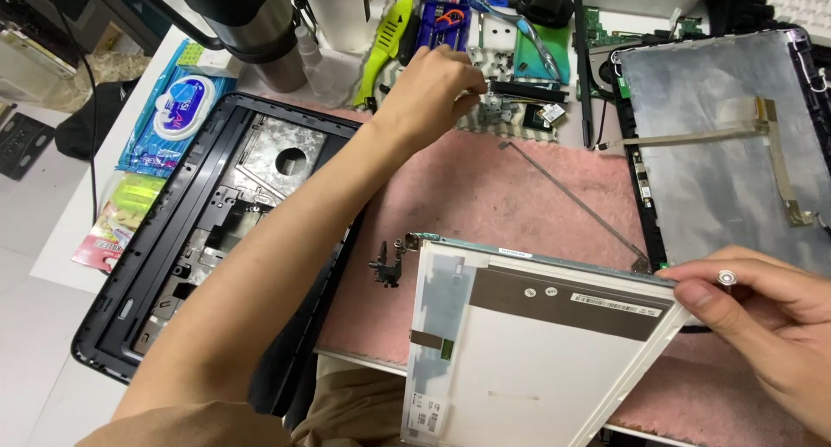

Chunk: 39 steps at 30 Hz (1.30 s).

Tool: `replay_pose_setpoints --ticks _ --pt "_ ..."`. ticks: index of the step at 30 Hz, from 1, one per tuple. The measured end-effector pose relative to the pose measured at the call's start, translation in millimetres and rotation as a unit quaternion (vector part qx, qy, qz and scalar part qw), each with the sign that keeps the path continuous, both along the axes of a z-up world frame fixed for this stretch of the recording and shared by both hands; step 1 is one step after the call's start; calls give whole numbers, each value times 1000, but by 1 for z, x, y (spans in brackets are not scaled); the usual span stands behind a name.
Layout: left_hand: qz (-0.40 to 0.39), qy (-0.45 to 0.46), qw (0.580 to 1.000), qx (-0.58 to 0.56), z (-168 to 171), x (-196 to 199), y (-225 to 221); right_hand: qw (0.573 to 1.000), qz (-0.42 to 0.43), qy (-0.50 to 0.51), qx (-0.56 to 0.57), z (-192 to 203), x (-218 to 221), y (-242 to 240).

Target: Unscrewing the side brackets from a laptop LCD panel and removing the panel from the display assembly.

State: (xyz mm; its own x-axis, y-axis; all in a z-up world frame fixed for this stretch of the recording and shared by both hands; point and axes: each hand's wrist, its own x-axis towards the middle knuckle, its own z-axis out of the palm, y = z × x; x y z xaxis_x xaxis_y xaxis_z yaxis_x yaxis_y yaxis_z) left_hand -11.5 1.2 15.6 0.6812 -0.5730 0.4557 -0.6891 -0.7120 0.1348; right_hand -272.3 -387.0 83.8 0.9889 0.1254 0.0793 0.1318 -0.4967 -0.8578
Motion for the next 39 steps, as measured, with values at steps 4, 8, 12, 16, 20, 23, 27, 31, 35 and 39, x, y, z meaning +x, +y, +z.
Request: replay_pose_setpoints --ticks 4,8,12,16,20,23,27,31,35,39 --pt "-75 118 983 -115 62 -53 3 999 -21 4 -33 9 -4 9" --pt "-182 421 880 -123 138 -127 20 995 -31 -34 -85 25 -6 24" --pt "-225 439 869 -48 157 -181 34 995 -50 -27 -81 41 -7 43" --pt "-140 366 914 -104 155 -206 29 990 -41 -97 -92 44 -1 43" --pt "-68 330 935 -113 155 -208 24 994 -32 -79 -65 43 20 24" --pt "-20 319 940 -115 161 -205 32 998 -43 -20 34 45 48 28" --pt "46 291 942 -163 159 -201 54 992 -67 21 -103 29 78 37" --pt "201 313 898 -237 153 -198 64 952 5 64 -299 -41 106 32" --pt "183 327 874 -310 118 -193 74 928 60 57 -364 -38 110 48" --pt "114 339 847 -393 72 -174 75 943 89 -33 -318 -57 136 41"
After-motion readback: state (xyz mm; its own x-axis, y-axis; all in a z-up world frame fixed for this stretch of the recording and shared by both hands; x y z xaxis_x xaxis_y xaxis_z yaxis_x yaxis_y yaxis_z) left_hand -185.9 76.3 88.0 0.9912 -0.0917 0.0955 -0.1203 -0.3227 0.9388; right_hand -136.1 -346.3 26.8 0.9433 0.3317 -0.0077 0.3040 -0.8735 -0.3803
